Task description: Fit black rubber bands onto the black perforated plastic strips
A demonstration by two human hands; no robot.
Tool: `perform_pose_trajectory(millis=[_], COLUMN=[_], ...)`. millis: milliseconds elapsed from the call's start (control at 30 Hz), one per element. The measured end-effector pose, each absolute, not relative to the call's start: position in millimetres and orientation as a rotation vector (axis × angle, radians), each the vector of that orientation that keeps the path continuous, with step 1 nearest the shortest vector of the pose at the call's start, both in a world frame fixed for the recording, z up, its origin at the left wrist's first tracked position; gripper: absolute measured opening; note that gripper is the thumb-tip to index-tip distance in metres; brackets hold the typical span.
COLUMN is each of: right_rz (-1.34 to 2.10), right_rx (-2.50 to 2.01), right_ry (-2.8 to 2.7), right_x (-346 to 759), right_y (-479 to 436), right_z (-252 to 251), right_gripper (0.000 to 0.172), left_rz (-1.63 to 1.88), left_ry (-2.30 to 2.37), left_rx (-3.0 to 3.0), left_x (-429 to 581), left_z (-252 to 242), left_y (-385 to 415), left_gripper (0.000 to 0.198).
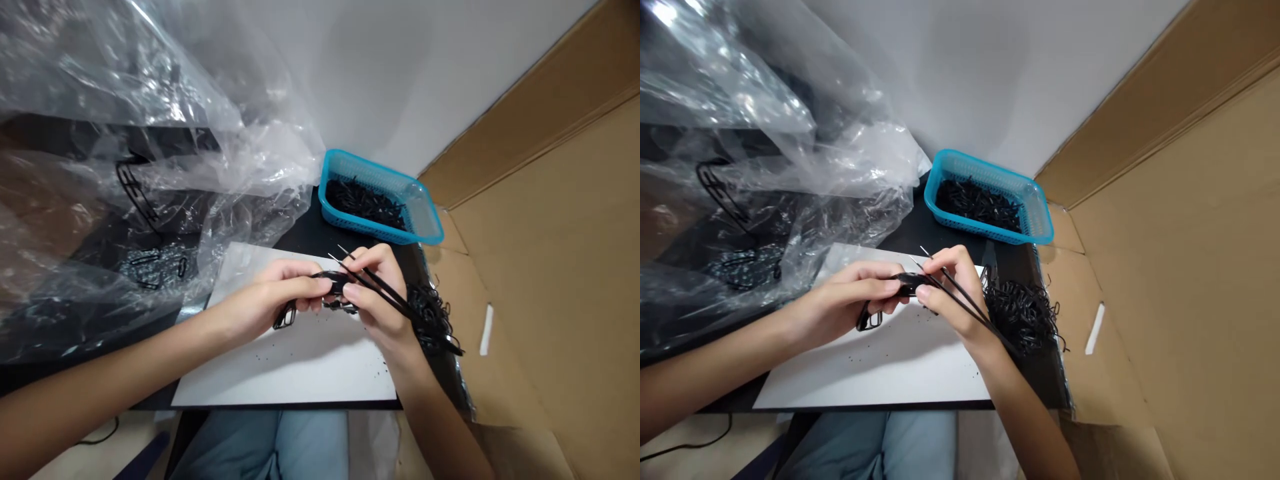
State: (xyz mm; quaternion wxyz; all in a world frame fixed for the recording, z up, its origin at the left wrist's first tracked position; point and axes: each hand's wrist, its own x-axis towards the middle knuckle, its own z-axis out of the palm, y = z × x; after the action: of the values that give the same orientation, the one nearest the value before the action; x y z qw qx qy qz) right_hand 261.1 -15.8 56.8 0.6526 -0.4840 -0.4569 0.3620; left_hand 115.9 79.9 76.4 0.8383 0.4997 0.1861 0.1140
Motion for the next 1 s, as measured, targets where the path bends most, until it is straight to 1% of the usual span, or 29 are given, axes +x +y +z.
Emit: perform_pose_trajectory(millis=[167, 300, 400, 600, 800, 900, 1000], right_rz=[0.969, 1.084, 1.080, 1.066, 1.028, 0.873, 0.486], right_rx=[-1.045, -0.959, -0.949, -0.917, -0.952, -1.024, -1.102], right_ry=[-1.006, -0.917, -0.892, -0.900, -0.953, -1.019, -1.151], right_x=[259, 258, 258, 257, 255, 256, 262], right_y=[-23, -22, -22, -22, -22, -21, -23], right_z=[67, 70, 71, 70, 67, 64, 63], right_gripper=[0.020, 0.019, 0.020, 0.020, 0.019, 0.015, 0.014], left_rz=[0.187, 0.153, 0.160, 0.191, 0.245, 0.298, 0.297], left_ry=[0.363, 0.378, 0.386, 0.429, 0.354, 0.349, 0.368], left_rx=[1.167, 1.194, 1.210, 1.210, 1.286, 1.322, 1.372], left_x=[114, 112, 111, 111, 112, 112, 112], left_z=[75, 76, 77, 80, 79, 78, 79], left_y=[80, 79, 78, 76, 75, 75, 76], left_gripper=[0.016, 0.020, 0.022, 0.018, 0.017, 0.019, 0.022])
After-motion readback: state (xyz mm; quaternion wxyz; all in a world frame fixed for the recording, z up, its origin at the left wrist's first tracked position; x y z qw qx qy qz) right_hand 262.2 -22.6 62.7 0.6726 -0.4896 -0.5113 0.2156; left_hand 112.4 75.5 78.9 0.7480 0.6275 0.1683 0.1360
